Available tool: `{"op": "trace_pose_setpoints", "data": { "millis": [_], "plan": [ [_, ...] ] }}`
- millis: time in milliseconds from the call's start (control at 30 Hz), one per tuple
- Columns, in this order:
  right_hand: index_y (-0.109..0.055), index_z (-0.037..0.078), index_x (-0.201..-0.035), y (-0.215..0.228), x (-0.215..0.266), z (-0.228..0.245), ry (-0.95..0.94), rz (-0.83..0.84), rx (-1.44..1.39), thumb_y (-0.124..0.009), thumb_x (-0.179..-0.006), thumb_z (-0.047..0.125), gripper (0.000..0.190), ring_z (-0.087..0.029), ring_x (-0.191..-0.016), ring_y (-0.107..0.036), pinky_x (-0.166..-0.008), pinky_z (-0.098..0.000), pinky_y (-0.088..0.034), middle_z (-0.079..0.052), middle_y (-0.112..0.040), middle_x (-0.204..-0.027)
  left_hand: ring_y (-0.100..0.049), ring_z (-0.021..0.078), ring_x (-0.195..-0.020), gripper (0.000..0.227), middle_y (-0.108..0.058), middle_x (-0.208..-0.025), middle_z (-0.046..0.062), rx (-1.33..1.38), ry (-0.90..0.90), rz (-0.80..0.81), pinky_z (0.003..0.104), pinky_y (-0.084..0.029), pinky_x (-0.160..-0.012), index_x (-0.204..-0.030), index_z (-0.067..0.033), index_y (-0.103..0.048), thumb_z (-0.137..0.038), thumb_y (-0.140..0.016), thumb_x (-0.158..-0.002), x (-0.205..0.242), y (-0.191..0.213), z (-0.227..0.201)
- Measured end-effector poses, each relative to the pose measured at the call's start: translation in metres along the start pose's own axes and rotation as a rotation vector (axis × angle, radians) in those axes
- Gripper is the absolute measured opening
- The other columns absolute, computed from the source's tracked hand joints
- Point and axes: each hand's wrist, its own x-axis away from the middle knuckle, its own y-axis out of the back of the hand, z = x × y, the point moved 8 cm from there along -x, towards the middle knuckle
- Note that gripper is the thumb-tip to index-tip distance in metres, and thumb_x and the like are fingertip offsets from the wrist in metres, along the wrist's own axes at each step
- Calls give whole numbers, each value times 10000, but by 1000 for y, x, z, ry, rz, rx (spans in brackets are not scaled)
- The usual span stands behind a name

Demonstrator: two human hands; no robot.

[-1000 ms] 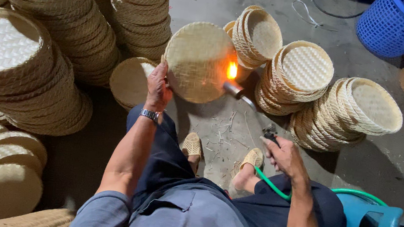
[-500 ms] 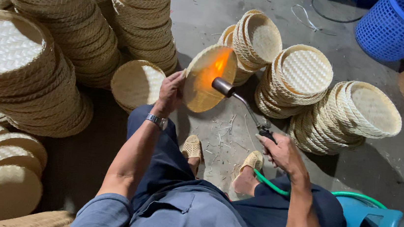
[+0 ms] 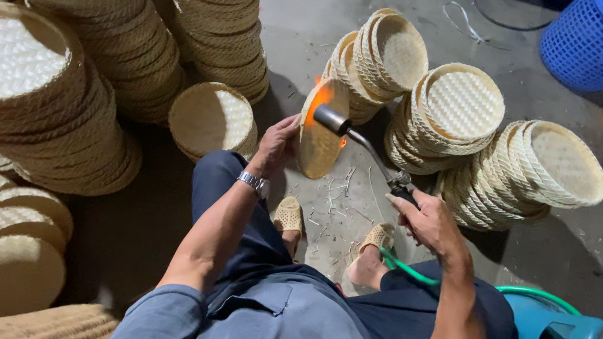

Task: The person sits on a low stool and uses a handheld blowtorch to apply heat to the surface of round woven baskets. They pick up a basket from a stack, rotate it while directing the flame across the weave, and then place it back down. This process is repeated for multiple baskets in a repetitive workflow.

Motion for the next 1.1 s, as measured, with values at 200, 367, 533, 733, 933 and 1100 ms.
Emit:
{"op": "trace_pose_setpoints", "data": {
  "millis": [200, 367, 533, 733, 933, 1100],
  "plan": [
    [-675, -10, -788, -4, 7, -4, -24, 35, 57, -699, -933, 347, 386, -132, -428, -504, -400, -327, -397, -70, -593, -576, -662, 201, -1157, 450, -668, -1335, 95, 167, -74, 82, 369, -532, -1005, -1481, 14, -506, -128, -551, -1057, -17, 18, -1],
    [-678, -9, -775, -6, 6, -22, -60, 73, 94, -686, -925, 355, 394, -134, -431, -527, -404, -324, -413, -54, -624, -585, -580, 248, -1321, 482, -597, -1448, 123, 356, -181, 152, 440, -446, -1166, -1505, 11, -456, -162, -549, -1065, -38, 44, -8],
    [-681, -5, -760, -10, 7, -48, -85, 112, 31, -674, -925, 372, 412, -147, -432, -503, -403, -325, -388, -62, -596, -575, -594, 256, -1317, 442, -609, -1443, 117, 370, -302, 40, 438, -443, -1175, -1468, 17, -503, -157, -554, -1065, -45, 62, -29],
    [-658, 6, -760, -6, 0, -47, -139, -28, 90, -687, -922, 391, 419, -137, -460, -517, -429, -313, -412, -52, -604, -578, -606, 263, -1275, 407, -633, -1396, 125, 368, -272, 20, 450, -477, -1126, -1436, 19, -530, -154, -543, -1068, -36, 57, -38],
    [-672, 20, -798, -17, -12, -35, -38, 58, 29, -677, -926, 421, 420, -145, -466, -511, -433, -329, -407, -71, -571, -576, -629, 231, -1255, 397, -639, -1401, 120, 330, -195, 84, 405, -509, -1111, -1453, 27, -526, -109, -524, -1079, -35, 40, -32],
    [-661, 9, -826, -9, -14, -40, -135, -80, 210, -685, -934, 412, 418, -184, -471, -573, -450, -340, -451, -107, -624, -589, -690, 208, -1100, 368, -695, -1260, 108, 292, -231, 52, 385, -574, -981, -1394, 20, -545, -147, -530, -1067, -33, 36, -53]
  ]
}}
